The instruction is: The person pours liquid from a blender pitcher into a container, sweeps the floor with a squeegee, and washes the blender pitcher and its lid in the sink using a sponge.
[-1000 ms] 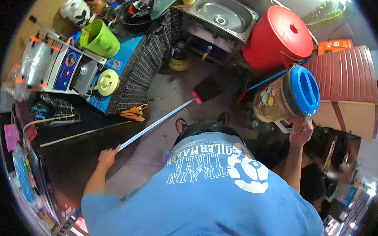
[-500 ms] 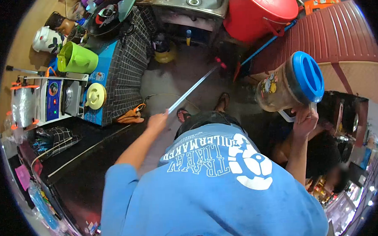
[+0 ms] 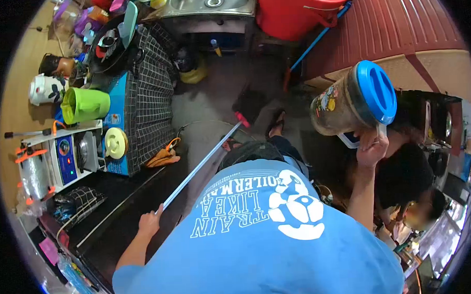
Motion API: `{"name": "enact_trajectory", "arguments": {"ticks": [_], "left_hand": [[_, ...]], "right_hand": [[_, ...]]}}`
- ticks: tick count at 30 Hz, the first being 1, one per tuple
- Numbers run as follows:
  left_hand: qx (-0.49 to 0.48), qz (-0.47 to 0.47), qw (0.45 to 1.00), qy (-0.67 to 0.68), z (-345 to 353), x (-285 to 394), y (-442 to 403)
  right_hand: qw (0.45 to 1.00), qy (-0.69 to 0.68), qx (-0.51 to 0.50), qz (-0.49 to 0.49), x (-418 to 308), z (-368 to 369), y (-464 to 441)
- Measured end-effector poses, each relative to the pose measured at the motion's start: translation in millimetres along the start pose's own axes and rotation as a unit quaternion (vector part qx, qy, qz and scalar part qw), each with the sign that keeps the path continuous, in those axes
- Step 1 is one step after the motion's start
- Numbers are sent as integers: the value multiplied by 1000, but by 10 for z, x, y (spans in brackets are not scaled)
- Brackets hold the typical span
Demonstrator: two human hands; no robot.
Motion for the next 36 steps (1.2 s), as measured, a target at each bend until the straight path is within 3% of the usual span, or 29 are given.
{"name": "enact_trajectory", "arguments": {"ticks": [2, 7, 8, 9, 12, 14, 15, 17, 22, 25, 27, 30, 34, 36], "left_hand": [[-29, 13, 999, -41, -29, -112, -48], [90, 146, 984, -41, -990, 118, -1184], [78, 147, 986, -27, -1111, 266, -1458], [197, 180, 964, 20, -1229, 423, -1675], [154, 137, 978, -34, -1257, 775, -2115], [144, 92, 984, -49, -1331, 709, -2060], [142, 84, 985, -45, -1328, 606, -1898], [108, 13, 994, -30, -1138, 256, -1389], [65, -128, 990, -6, -472, 35, 397], [-8, -204, 977, 64, 23, 264, 805], [-51, -210, 966, 145, 501, 518, 646], [-24, -199, 951, 235, 690, 902, 168], [64, -177, 932, 311, 352, 1157, -611], [107, -176, 928, 312, 190, 1128, -984]], "right_hand": [[1000, 7, -25, -12, -41, 71, -16], [999, -1, -10, -37, -215, 105, -53], [999, -12, 5, -34, -247, 104, -59], [999, -10, 5, -34, -274, 119, -53], [999, -3, 3, -41, -377, 220, -83], [992, 13, 124, -22, -387, 184, -60], [993, 10, 116, -18, -357, 130, -75], [997, 18, -58, -53, -304, 221, -156], [997, -28, -66, -41, -50, 343, -227], [996, -46, -74, -7, -37, 411, -214], [996, -32, -71, -50, -146, 549, -206], [989, -57, -134, -12, -155, 704, -265], [987, -62, -147, 6, -122, 825, -325], [984, -38, -168, -51, -191, 1015, -371]]}}
Point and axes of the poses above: each hand's wrist, its own y-axis away from the middle knuckle, its own z-axis out of the palm, x = y × z, the point moved 8 cm from there along -y, towards the middle knuckle, and after that the axes turned 1 degree about -x, right-handed, at the moved point
